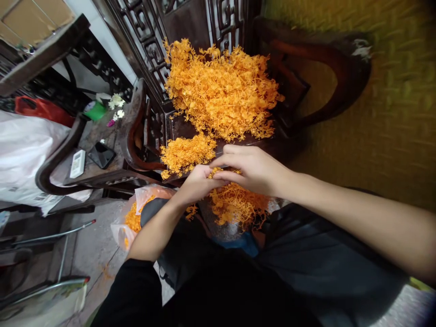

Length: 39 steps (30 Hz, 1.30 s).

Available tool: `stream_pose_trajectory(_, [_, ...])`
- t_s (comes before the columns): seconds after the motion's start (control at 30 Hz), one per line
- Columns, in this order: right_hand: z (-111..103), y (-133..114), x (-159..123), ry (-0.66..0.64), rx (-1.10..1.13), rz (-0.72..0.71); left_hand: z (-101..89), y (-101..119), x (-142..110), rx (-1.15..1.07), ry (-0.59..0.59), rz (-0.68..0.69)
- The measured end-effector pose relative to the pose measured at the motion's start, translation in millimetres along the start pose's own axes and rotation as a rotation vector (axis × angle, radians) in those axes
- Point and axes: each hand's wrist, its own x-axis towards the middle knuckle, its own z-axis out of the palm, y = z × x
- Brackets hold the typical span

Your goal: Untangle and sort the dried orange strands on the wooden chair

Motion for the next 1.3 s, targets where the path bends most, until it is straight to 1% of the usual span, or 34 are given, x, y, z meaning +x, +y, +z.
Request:
stream_pose_trajectory(0.07, [4,0,2,0.033,0.025,-0.001,0.2,1,0,-0.018,-0.002,-0.024])
stream_pose_trajectory(0.1, [5,0,4,0.075,0.040,0.011,0.0,3,-1,-0.035,0.014,-0.026])
stream_pose_trajectory(0.17, [1,6,9,0.215,0.083,0.071,-0.4,6,-2,-0.079,0.083,-0.016])
stream_pose_trajectory(0.2, [-3,11,12,0.325,0.114,0.117,-0.2,7,-2,-0.088,0.107,-0.020])
stream_pose_trajectory(0.23, [-9,18,15,0.469,0.155,0.172,0.5,7,-1,-0.086,0.107,-0.040])
stream_pose_trajectory(0.33, [-31,40,23,0.944,0.347,0.321,4.0,1,3,-0.110,0.034,-0.111])
stream_pose_trajectory(0.37, [-37,45,23,1.012,0.443,0.334,4.5,-3,6,-0.167,0.034,-0.101])
stream_pose_trajectory(0.4, [-40,47,23,0.971,0.553,0.341,4.3,-5,9,-0.253,0.062,-0.069])
stream_pose_trajectory(0.43, [-41,46,20,0.883,0.654,0.364,3.1,-8,12,-0.355,0.106,-0.023])
stream_pose_trajectory(0.5, [-36,37,14,0.545,0.780,0.408,-1.0,-10,18,-0.556,0.208,0.061])
stream_pose_trajectory(0.53, [-31,30,12,0.381,0.780,0.418,-3.3,-9,20,-0.638,0.252,0.086])
stream_pose_trajectory(0.57, [-25,24,9,0.248,0.736,0.411,-5.1,-8,21,-0.705,0.286,0.103])
stream_pose_trajectory(0.6, [-20,18,8,0.168,0.655,0.384,-6.2,-6,22,-0.753,0.308,0.114])
stream_pose_trajectory(0.63, [-14,12,8,0.132,0.549,0.343,-6.3,-5,22,-0.785,0.319,0.117])
stream_pose_trajectory(0.77, [-2,4,9,0.142,0.083,0.181,-1.2,-1,21,-0.796,0.352,0.108])
stream_pose_trajectory(0.83, [-1,4,9,0.120,-0.095,0.144,0.9,-1,20,-0.766,0.366,0.106])
stream_pose_trajectory(0.9, [-1,4,9,0.074,-0.225,0.136,0.9,-2,19,-0.711,0.361,0.086])
stream_pose_trajectory(0.97, [-2,4,8,0.044,-0.290,0.136,0.2,-4,18,-0.663,0.349,0.070])
stream_pose_trajectory(1.13, [0,1,8,0.039,-0.268,0.119,4.8,-6,17,-0.658,0.364,0.090])
stream_pose_trajectory(1.23, [3,-3,10,0.026,-0.321,0.114,5.4,-6,18,-0.685,0.435,0.115])
stream_pose_trajectory(1.3, [4,-6,10,0.020,-0.331,0.129,-0.3,-5,20,-0.726,0.531,0.140])
